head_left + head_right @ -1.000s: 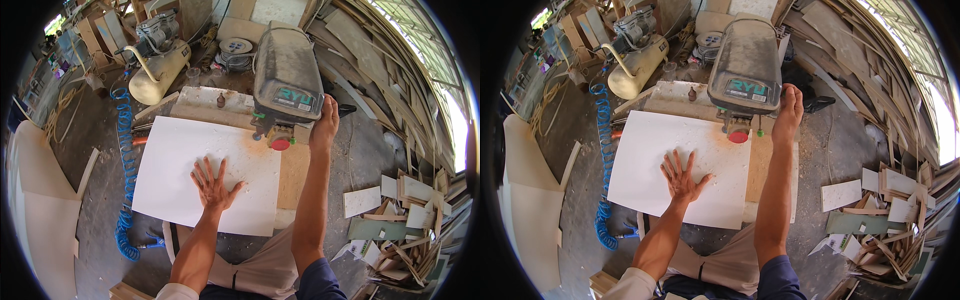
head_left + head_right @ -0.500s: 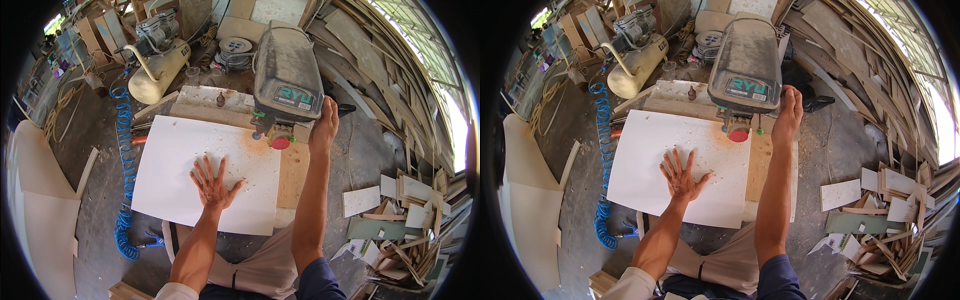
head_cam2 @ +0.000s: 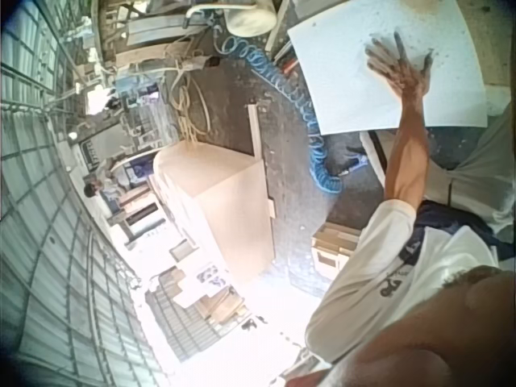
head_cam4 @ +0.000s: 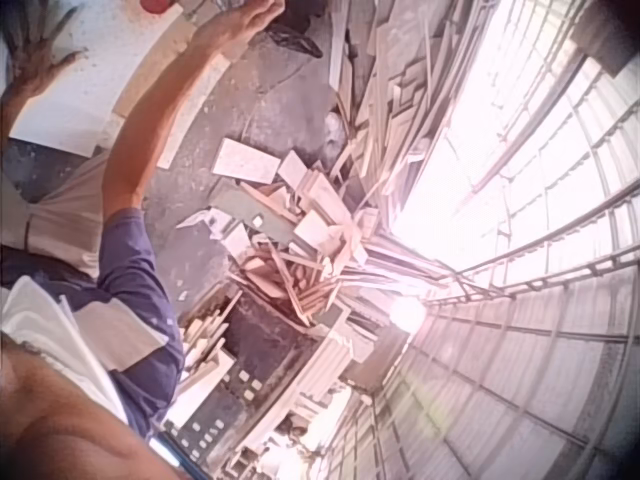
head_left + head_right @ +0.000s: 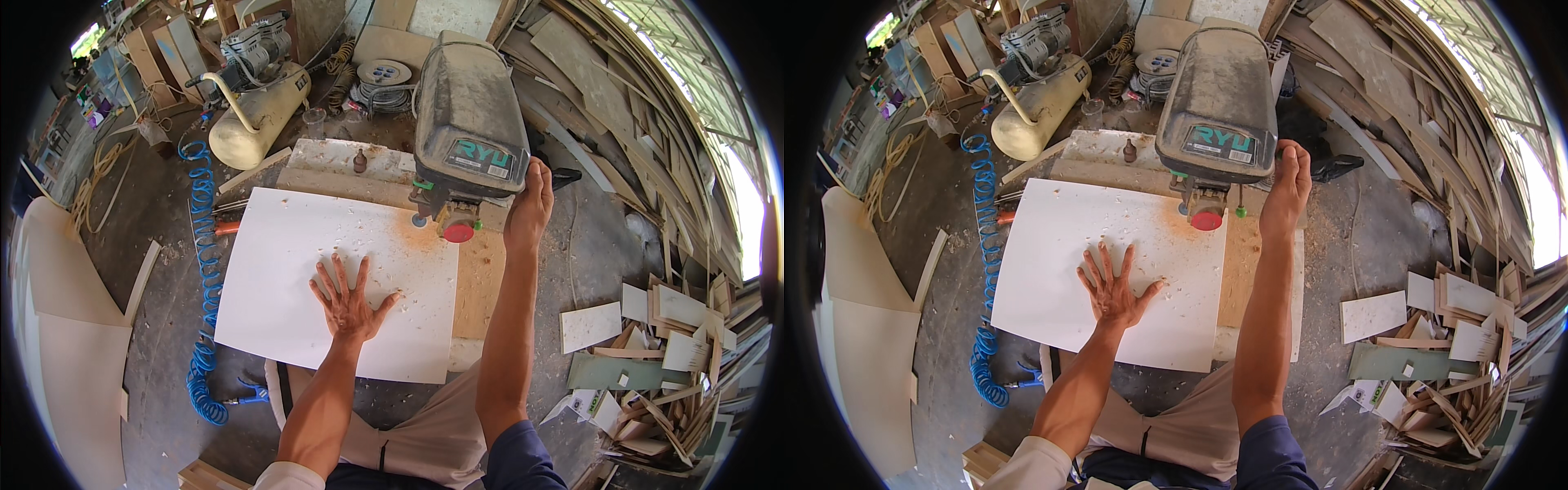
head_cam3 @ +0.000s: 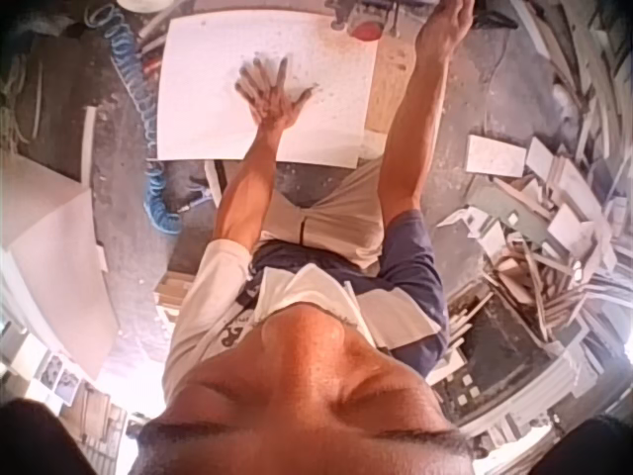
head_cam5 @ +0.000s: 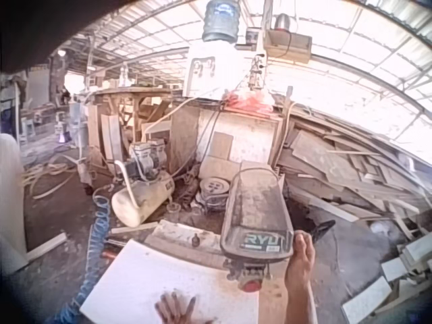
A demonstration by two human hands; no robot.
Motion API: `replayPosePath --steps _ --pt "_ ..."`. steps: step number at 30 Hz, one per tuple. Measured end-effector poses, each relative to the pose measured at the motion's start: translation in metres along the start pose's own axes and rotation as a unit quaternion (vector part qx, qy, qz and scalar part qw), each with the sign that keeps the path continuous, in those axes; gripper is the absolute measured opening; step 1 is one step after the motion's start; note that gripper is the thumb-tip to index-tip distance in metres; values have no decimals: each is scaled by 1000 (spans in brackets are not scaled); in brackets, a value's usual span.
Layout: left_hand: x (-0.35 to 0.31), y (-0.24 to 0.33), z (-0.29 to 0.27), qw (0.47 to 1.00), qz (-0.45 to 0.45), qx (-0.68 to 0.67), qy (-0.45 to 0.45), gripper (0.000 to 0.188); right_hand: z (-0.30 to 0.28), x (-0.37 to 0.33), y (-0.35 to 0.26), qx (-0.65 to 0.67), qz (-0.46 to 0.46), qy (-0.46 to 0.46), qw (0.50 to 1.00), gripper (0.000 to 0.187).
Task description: The person places a white board onto the workbench of a radial arm saw, operates the machine to drill a hole into the board, and then repeats the process on a second board using a hand-held drill for a separate operation.
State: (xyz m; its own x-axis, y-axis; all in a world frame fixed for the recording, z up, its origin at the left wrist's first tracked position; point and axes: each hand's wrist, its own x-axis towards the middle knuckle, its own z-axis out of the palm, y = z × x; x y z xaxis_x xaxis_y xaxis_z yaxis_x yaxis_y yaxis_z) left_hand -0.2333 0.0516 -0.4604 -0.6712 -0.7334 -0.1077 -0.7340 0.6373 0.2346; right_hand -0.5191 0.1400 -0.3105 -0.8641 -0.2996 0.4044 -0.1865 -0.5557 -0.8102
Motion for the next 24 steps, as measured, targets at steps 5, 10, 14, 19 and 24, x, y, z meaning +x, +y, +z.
replayPosePath --steps 5,10,14,19,24 --pt "0 -2 0 1000 0 5 -6 101 0 -1 2 -2 -2 3 1000 22" --pt "-1 -1 0 1000 1 3 -3 101 0 -2 1 1 -5 0 1000 22" --pt "-1 0 -1 1000 0 -6 -2 101 -1 -3 1 -8 -11 -2 1000 22" --pt "-1 0 -1 1000 -1 -3 2 102 -1 -4 1 -17 -9 -5 1000 23" --pt "-1 1 -4 1000 -4 -8 -11 102 -3 -5 2 -25 -5 1 1000 23"
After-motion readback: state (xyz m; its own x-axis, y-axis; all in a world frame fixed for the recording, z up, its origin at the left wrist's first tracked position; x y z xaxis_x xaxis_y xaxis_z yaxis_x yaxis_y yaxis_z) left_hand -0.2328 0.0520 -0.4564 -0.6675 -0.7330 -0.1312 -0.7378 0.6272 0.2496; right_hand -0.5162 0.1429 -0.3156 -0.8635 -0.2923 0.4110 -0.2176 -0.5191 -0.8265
